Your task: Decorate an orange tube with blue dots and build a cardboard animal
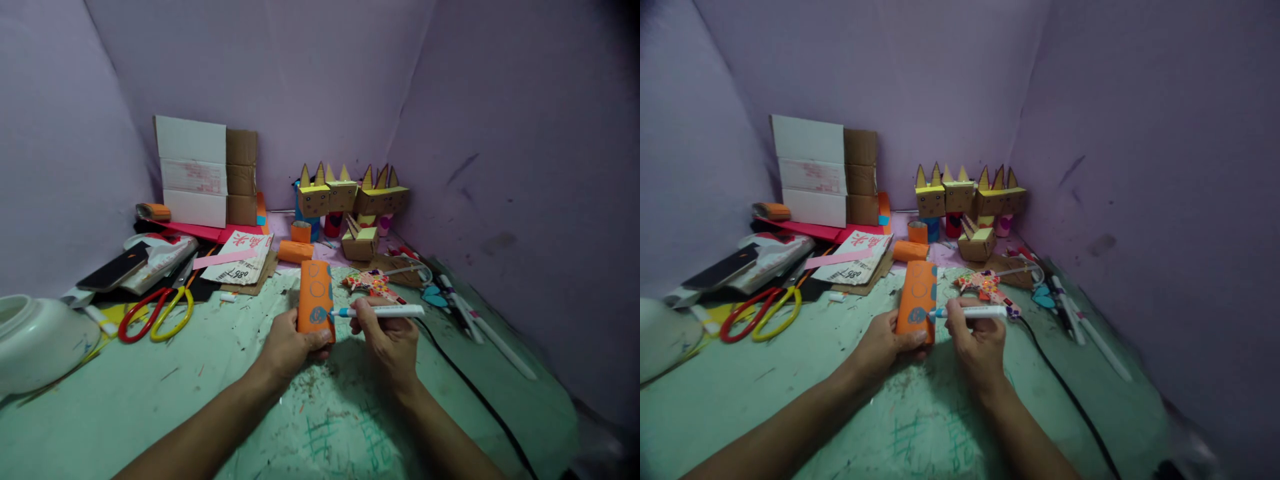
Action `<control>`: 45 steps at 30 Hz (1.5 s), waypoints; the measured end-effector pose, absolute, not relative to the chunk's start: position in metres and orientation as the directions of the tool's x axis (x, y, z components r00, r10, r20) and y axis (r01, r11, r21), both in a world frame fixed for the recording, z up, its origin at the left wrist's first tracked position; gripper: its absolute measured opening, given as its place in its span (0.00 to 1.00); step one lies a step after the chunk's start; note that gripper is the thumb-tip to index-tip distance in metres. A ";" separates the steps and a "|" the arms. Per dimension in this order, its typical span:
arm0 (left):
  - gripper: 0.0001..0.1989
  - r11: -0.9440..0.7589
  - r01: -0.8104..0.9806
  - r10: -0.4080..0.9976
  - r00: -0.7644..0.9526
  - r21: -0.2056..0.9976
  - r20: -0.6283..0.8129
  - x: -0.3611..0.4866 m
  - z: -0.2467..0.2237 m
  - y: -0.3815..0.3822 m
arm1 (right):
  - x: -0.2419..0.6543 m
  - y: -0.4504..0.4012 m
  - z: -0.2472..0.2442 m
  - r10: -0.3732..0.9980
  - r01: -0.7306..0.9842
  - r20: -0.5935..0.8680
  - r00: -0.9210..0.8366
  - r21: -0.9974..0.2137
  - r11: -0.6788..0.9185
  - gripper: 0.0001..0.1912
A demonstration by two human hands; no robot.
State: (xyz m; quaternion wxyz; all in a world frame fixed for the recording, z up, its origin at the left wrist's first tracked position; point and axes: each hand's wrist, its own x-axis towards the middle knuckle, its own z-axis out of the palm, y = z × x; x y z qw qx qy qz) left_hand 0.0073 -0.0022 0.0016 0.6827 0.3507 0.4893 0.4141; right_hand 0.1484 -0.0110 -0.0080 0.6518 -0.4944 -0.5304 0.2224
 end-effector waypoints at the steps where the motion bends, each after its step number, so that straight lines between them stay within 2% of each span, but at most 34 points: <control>1: 0.22 0.413 -0.225 0.908 0.177 0.883 -0.380 0.007 0.002 -0.002 | 0.148 -0.011 -0.009 0.817 0.235 0.473 0.331 -0.879 0.414 0.13; 24: 0.20 0.375 -0.230 0.924 0.178 0.898 -0.340 0.007 0.001 -0.003 | 0.149 -0.011 -0.014 0.838 0.264 0.497 0.224 -0.859 0.439 0.12; 36: 0.17 0.311 -0.119 0.943 0.163 0.943 -0.291 0.007 -0.002 0.000 | 0.146 -0.012 -0.012 0.836 0.234 0.510 0.202 -0.854 0.464 0.10; 45: 0.18 0.317 -0.082 0.939 0.167 0.945 -0.301 0.008 -0.002 -0.001 | 0.145 -0.013 -0.014 0.844 0.215 0.503 0.187 -0.859 0.465 0.09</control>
